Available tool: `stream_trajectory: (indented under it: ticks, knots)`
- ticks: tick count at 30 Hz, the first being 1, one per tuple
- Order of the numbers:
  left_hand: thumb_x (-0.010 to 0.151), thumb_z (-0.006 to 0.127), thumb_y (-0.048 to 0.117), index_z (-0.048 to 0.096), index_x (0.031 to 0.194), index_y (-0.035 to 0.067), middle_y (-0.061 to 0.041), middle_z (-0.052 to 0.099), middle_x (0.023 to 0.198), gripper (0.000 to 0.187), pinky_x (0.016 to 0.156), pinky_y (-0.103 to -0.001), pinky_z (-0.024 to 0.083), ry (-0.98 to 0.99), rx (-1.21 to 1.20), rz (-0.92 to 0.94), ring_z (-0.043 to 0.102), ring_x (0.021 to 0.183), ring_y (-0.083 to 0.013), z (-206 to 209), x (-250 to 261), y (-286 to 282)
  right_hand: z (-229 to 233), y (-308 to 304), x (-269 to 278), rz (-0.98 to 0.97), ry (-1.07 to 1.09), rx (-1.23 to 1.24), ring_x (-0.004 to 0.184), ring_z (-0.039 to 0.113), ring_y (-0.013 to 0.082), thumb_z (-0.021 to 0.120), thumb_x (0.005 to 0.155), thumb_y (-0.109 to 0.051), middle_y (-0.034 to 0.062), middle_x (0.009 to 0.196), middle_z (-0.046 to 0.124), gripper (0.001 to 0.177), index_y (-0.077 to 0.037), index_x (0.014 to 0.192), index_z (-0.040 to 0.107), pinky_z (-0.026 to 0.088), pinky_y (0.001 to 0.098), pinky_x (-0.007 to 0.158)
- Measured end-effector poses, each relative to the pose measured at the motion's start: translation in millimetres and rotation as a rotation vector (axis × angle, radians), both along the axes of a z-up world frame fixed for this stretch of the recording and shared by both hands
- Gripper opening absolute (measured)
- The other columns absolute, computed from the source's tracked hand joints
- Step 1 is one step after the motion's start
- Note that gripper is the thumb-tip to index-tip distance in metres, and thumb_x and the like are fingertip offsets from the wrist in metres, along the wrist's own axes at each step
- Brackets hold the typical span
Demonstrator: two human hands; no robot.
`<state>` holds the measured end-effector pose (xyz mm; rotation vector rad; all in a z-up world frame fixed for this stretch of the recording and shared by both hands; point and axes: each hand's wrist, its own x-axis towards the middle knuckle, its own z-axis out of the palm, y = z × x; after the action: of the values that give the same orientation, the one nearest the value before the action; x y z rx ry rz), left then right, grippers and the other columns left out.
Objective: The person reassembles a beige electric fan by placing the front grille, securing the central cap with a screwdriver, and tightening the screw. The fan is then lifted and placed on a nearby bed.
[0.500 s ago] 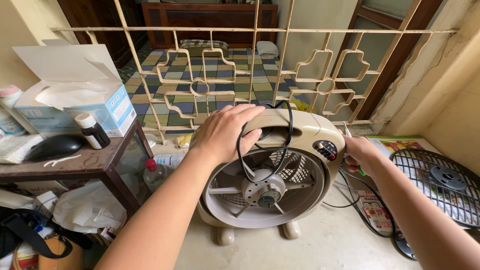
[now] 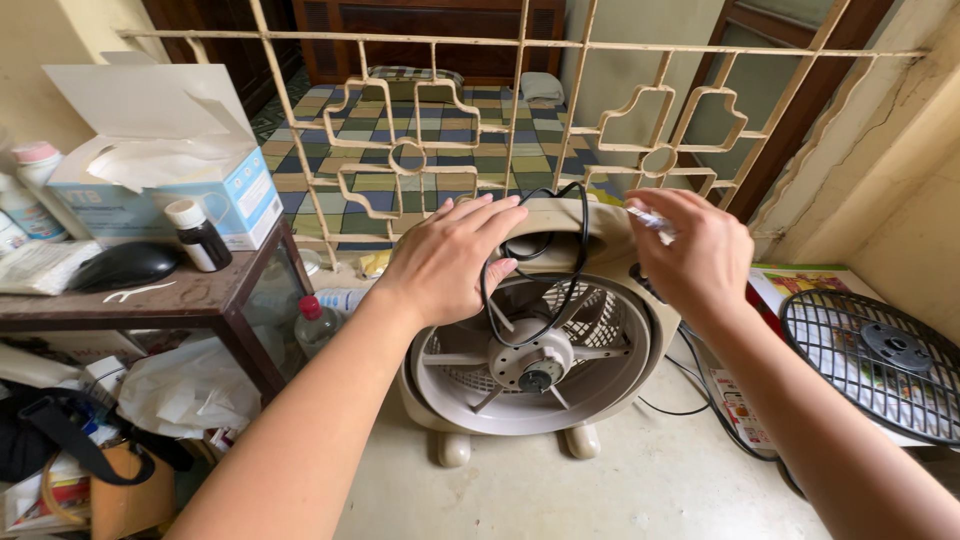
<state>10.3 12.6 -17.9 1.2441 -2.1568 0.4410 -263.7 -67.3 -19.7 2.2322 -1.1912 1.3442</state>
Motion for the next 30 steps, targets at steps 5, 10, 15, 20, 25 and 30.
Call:
stream_trajectory:
  ticks: [5,10,15,20,25,30]
  knots:
    - [0.084,0.064,0.006,0.045,0.146,0.007,-0.011,0.044,0.154,0.065,0.117,-0.053,0.029,-0.029,0.120,0.082,0.042,0.142,-0.0314,4,-6,10,-7,20,25,0.035,0.027,0.024,0.087,0.075,0.0234,0.071,0.097,-0.028,0.0026,0.116,0.077,0.020,-0.020,0.113,0.080,0.056,0.0358,0.067]
    - [0.070,0.057,-0.009,0.042,0.149,0.007,-0.009,0.046,0.149,0.082,0.122,-0.048,0.029,0.016,0.170,0.171,0.043,0.141,-0.0277,2,-17,24,-16,32,29,0.060,0.000,0.012,0.095,0.073,0.0288,0.069,0.094,-0.025,0.0047,0.129,0.073,0.028,-0.018,0.119,0.077,0.058,0.0388,0.073]
    - [0.063,0.065,-0.001,0.032,0.152,0.002,-0.014,0.039,0.154,0.095,0.124,-0.054,0.019,0.011,0.192,0.207,0.034,0.146,-0.0296,2,-25,29,-16,42,28,0.030,0.004,0.055,0.097,0.073,0.0306,0.069,0.097,-0.028,0.0049,0.132,0.071,0.028,-0.018,0.122,0.076,0.057,0.0409,0.074]
    - [0.053,0.078,0.012,0.011,0.154,-0.004,-0.022,0.018,0.161,0.122,0.119,-0.060,0.003,-0.001,0.358,0.290,0.014,0.151,-0.0358,9,-36,27,-15,54,28,0.014,0.037,0.065,0.099,0.072,0.0330,0.071,0.093,-0.031,0.0081,0.135,0.068,0.035,-0.018,0.125,0.074,0.058,0.0422,0.075]
    - [0.057,0.091,0.048,0.012,0.158,0.001,-0.017,0.020,0.163,0.137,0.120,-0.064,0.009,0.035,0.398,0.353,0.018,0.150,-0.0334,13,-45,35,-17,63,29,0.002,0.075,0.044,0.100,0.072,0.0346,0.072,0.091,-0.031,0.0094,0.139,0.066,0.040,-0.018,0.129,0.072,0.058,0.0433,0.077]
    - [0.062,0.089,0.045,0.016,0.157,-0.002,-0.015,0.034,0.154,0.128,0.115,-0.072,0.019,-0.110,0.235,0.475,0.031,0.146,-0.0332,9,-58,33,-18,72,26,0.032,0.078,0.118,0.095,0.073,0.0337,0.071,0.087,-0.028,0.0079,0.141,0.065,0.044,-0.018,0.130,0.071,0.058,0.0431,0.076]
